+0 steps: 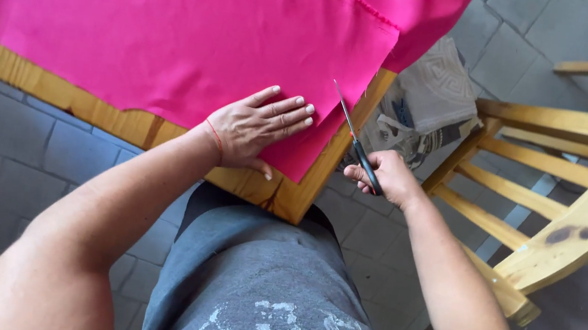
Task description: The person cuts a large piece of pink fabric on a wooden table using scissors, then marks the fabric with a blue pen. The person holds the fabric steady with one hand while cutting with the other, and later uses the pen to draw lines on the fabric.
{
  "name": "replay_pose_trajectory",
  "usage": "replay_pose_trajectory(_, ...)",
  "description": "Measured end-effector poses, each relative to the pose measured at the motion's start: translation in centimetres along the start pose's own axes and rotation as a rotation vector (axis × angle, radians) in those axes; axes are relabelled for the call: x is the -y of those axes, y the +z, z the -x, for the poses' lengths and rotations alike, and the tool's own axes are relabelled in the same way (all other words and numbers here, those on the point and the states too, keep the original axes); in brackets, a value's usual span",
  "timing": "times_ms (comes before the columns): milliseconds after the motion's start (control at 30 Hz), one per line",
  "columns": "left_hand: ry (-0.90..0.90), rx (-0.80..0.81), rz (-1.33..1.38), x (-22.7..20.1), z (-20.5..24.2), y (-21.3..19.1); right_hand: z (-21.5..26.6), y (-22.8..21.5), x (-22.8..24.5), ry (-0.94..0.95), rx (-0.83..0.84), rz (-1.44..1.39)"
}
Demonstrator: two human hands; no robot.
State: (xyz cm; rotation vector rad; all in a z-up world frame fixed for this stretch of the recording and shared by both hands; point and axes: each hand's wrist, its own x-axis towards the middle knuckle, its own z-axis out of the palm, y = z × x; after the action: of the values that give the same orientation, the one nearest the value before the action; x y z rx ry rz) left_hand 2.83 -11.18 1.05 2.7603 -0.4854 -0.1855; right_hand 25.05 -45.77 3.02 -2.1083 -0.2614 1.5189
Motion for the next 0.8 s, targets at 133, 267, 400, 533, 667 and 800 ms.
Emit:
replay_pose_trajectory(133,0.027,-0.057,-0.026,0.0,0.2,0.2,-0.2,0.0,-0.4,0.009,0.032,0.008)
replay_pose_trajectory(267,0.034,-0.061,-0.050,0.2,0.2,0.3,-0.3,0.4,-0.1,0.000,0.025,0.012)
replay_pose_trajectory(400,0.042,-0.083,-0.036,0.2,0.3,0.2,-0.8,0.2,-0.3,-0.008,0.027,0.019)
replay_pose_trajectory(533,0.047,-0.082,-0.052,0.3,0.2,0.7,-0.5,0.0,-0.1,-0.019,0.010,-0.020)
replay_pose_trajectory(667,0.050,-0.080,-0.059,0.4,0.1,0.7,-0.6,-0.3,-0.1,-0.023,0.026,0.016)
replay_pose_trajectory(800,0.053,-0.086,-0.071,0.4,0.2,0.7,-0.7,-0.5,0.1,-0.027,0.029,0.033)
